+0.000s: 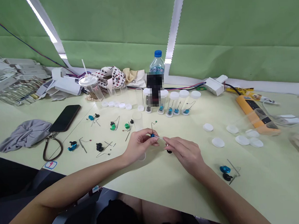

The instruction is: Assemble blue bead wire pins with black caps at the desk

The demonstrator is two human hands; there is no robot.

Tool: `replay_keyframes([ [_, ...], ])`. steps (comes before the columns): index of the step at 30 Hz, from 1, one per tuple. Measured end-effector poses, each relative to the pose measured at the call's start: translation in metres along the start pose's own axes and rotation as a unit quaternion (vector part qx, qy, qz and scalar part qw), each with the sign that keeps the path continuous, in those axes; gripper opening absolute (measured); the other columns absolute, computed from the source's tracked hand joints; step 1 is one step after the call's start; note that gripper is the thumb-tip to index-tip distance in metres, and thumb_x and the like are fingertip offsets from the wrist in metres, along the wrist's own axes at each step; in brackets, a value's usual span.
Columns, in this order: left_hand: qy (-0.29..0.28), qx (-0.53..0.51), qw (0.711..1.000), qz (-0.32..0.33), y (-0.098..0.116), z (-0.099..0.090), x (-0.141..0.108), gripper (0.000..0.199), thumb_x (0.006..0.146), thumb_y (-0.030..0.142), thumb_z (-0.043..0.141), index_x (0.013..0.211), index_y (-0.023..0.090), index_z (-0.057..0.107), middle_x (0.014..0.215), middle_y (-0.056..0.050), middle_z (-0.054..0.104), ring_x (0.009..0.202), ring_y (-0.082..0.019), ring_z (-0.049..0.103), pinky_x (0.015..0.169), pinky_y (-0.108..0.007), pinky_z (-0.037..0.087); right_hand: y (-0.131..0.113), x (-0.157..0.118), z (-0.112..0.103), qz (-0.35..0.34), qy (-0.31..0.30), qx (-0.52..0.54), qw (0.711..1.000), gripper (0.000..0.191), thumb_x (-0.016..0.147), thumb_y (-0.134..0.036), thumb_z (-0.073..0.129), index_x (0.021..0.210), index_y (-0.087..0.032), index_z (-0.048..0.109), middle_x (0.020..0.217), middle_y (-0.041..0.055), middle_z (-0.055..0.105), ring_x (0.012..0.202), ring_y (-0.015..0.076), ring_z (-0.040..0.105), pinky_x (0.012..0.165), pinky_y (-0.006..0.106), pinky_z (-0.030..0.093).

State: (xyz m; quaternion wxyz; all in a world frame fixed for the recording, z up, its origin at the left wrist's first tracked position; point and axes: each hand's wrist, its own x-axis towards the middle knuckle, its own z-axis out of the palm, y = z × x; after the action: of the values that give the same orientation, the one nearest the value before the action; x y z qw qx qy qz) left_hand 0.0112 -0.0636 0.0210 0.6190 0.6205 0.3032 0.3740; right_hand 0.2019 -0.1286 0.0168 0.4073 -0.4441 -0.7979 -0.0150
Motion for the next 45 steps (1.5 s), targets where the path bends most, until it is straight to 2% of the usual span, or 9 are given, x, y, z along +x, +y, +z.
replay_keyframes([
  [12, 0.002, 0.006, 1.000, -0.001, -0.0006, -0.0003, 0.0001, 0.015, 0.080, 0.030, 0.061, 0.085, 0.015, 0.061, 0.084, -0.002, 0.061, 0.071, -0.014, 0.067, 0.069, -0.025, 0.053, -0.0018, 0.0029, -0.0004, 0.005, -0.002, 0.005, 1.000, 0.027, 0.091, -0.019, 0.052, 0.116, -0.025, 0.061, 0.080, 0.0014, 0.071, 0.067, 0.0107, 0.066, 0.059, 0.022, 0.054],
  [22, -0.004, 0.003, 1.000, 0.003, 0.0000, 0.0004, -0.0006, 0.018, 0.080, 0.032, 0.061, 0.085, 0.014, 0.062, 0.084, -0.003, 0.062, 0.071, -0.013, 0.066, 0.069, -0.024, 0.053, -0.0051, 0.0053, -0.0015, 0.008, -0.005, 0.013, 1.000, 0.025, 0.092, -0.017, 0.048, 0.112, -0.022, 0.062, 0.074, 0.0013, 0.068, 0.061, 0.0104, 0.063, 0.056, 0.022, 0.052],
  [30, -0.018, 0.009, 1.000, 0.008, 0.0000, 0.0003, -0.0017, 0.018, 0.082, 0.032, 0.059, 0.086, 0.014, 0.061, 0.083, -0.003, 0.061, 0.072, -0.014, 0.066, 0.069, -0.025, 0.051, -0.0050, 0.0062, -0.0020, -0.017, 0.008, 0.000, 1.000, 0.025, 0.088, -0.009, 0.053, 0.108, -0.020, 0.063, 0.073, 0.0012, 0.067, 0.062, 0.0104, 0.062, 0.056, 0.021, 0.049],
  [45, -0.024, 0.008, 1.000, 0.006, 0.0021, -0.0001, -0.0025, 0.020, 0.081, 0.034, 0.060, 0.083, 0.014, 0.061, 0.079, -0.002, 0.059, 0.072, -0.015, 0.066, 0.068, -0.024, 0.050, -0.0047, 0.0060, -0.0015, -0.018, 0.009, -0.016, 1.000, 0.020, 0.089, -0.014, 0.051, 0.102, -0.021, 0.065, 0.071, 0.0015, 0.068, 0.060, 0.0115, 0.063, 0.056, 0.022, 0.049],
])
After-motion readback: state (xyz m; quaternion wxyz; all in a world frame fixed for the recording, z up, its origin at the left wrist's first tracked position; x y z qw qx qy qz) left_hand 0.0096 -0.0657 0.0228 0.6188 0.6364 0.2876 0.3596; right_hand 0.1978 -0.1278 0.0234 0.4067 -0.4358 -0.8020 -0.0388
